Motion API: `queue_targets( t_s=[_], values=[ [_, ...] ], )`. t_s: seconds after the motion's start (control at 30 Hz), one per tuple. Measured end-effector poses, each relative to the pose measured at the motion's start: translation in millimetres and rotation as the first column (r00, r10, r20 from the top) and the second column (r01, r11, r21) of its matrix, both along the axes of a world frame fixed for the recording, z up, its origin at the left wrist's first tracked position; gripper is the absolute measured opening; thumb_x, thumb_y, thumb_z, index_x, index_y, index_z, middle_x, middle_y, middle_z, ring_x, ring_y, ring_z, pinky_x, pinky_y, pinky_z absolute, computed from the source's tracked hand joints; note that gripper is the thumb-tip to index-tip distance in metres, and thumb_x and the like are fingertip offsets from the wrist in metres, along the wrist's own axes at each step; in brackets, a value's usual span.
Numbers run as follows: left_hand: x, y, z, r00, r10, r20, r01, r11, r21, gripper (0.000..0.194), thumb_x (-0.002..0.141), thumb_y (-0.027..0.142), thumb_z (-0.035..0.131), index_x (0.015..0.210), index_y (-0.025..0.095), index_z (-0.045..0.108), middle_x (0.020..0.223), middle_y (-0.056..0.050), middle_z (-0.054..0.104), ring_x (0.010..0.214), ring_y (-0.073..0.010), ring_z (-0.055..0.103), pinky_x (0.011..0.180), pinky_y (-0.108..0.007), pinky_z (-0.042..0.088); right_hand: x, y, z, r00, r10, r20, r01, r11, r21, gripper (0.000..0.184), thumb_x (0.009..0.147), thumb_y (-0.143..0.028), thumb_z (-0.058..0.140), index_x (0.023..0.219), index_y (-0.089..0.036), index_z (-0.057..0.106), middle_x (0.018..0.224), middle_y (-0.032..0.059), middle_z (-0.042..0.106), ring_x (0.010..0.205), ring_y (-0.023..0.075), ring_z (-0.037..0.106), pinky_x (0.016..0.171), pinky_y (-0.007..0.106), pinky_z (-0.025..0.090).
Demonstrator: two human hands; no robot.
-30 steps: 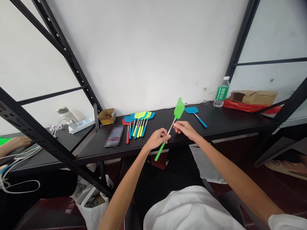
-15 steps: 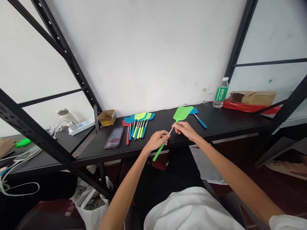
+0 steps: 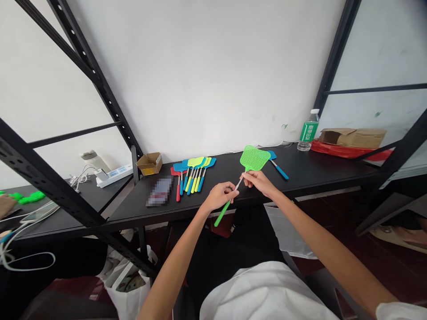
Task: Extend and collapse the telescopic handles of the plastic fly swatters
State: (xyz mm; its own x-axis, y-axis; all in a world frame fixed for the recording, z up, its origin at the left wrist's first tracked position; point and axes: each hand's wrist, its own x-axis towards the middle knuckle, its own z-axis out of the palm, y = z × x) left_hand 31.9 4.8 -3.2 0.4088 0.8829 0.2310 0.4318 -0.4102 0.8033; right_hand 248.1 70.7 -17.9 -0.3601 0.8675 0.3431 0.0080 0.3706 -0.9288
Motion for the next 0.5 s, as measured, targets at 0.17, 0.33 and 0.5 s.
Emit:
queue_targets(
  t_s=[0.17, 0.33, 0.5],
  values=[
    [0.6, -1.6, 1.2, 0.999, 0.016, -0.029, -0.016, 1.0, 0.009, 0.035, 0.087, 0.052, 0.063, 0.091, 0.018, 0.065, 0.063, -0.001, 0.07, 0.059, -0.0157, 0.065, 0.064, -0.025, 0.048, -0.3, -2.0, 1.8, 1.0, -0.004, 0.008, 0.004, 1.0, -0.01, 0.041, 0.087, -0.057, 0.065, 0.081, -0.017, 0.073, 0.064, 0.0012, 0.059, 0.058, 0.0127, 0.05, 0.057, 0.028, 0.04],
    [0.6, -2.1, 1.4, 0.999, 0.029, -0.035, -0.029, 0.999, 0.014, 0.034, 0.088, 0.051, 0.062, 0.091, 0.018, 0.065, 0.063, -0.001, 0.07, 0.059, -0.0158, 0.065, 0.064, -0.025, 0.048, -0.8, -0.6, 0.0, 1.0, -0.002, 0.001, 0.002, 1.0, -0.005, 0.04, 0.088, -0.056, 0.064, 0.081, -0.017, 0.073, 0.064, 0.0012, 0.06, 0.058, 0.0126, 0.051, 0.057, 0.028, 0.04],
    [0.5, -1.9, 1.6, 0.998, 0.029, -0.054, -0.028, 0.999, 0.025, 0.034, 0.089, 0.051, 0.06, 0.092, 0.018, 0.065, 0.064, -0.001, 0.071, 0.06, -0.0158, 0.065, 0.065, -0.025, 0.048, -0.9, 0.4, -0.6, 1.0, -0.01, 0.014, 0.01, 1.0, 0.001, 0.04, 0.089, -0.055, 0.064, 0.082, -0.017, 0.073, 0.064, 0.0013, 0.06, 0.057, 0.0127, 0.051, 0.057, 0.028, 0.04]
  ],
)
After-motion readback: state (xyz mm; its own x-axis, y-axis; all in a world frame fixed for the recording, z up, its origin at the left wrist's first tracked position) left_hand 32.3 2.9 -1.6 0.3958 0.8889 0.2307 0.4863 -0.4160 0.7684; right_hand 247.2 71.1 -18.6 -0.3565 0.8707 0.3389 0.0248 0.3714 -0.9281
